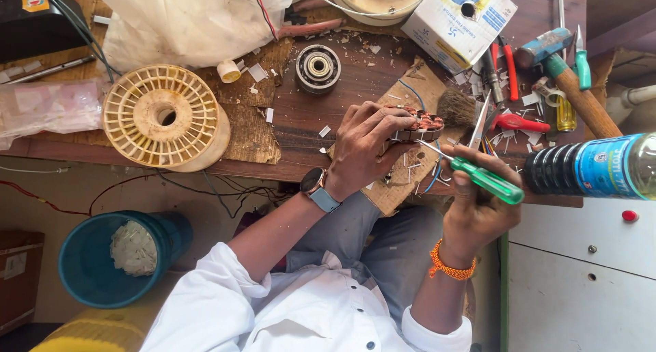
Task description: The person sits at a cluttered workbench and repeatedly cuts small white plastic sleeves with scissors, then slides them onto copper wires of a stator assembly. They use a green-handled screwdriver to adjust or secure the wires in the stator slots. The person continues this cycle of cutting, sliding, and adjusting throughout the clip.
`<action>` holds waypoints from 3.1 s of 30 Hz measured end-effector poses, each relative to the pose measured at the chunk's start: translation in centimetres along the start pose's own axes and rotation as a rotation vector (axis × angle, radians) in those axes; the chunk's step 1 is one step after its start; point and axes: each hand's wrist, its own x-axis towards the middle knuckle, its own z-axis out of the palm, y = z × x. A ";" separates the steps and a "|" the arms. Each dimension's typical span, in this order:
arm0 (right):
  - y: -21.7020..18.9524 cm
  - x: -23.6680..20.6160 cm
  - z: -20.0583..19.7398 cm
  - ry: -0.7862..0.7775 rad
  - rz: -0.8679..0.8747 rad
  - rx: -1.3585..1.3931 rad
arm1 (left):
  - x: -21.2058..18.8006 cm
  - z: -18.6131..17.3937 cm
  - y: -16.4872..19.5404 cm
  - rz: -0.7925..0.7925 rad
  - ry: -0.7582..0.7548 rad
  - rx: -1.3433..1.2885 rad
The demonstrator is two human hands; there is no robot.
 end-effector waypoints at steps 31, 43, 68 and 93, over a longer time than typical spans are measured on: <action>3.2 -0.8 -0.3 -0.181 -0.071 -0.022 | 0.6 0.7 0.2 -0.008 -0.120 0.027; 4.1 -2.4 2.7 0.034 -0.086 0.026 | 1.0 1.0 1.1 -0.023 -0.172 0.060; -0.6 2.2 1.4 -0.045 0.134 -0.041 | 0.8 -0.4 -3.2 0.119 -0.229 -0.341; 1.1 3.1 0.1 -0.035 0.308 0.124 | 2.7 -2.4 -2.5 0.112 -0.403 -0.295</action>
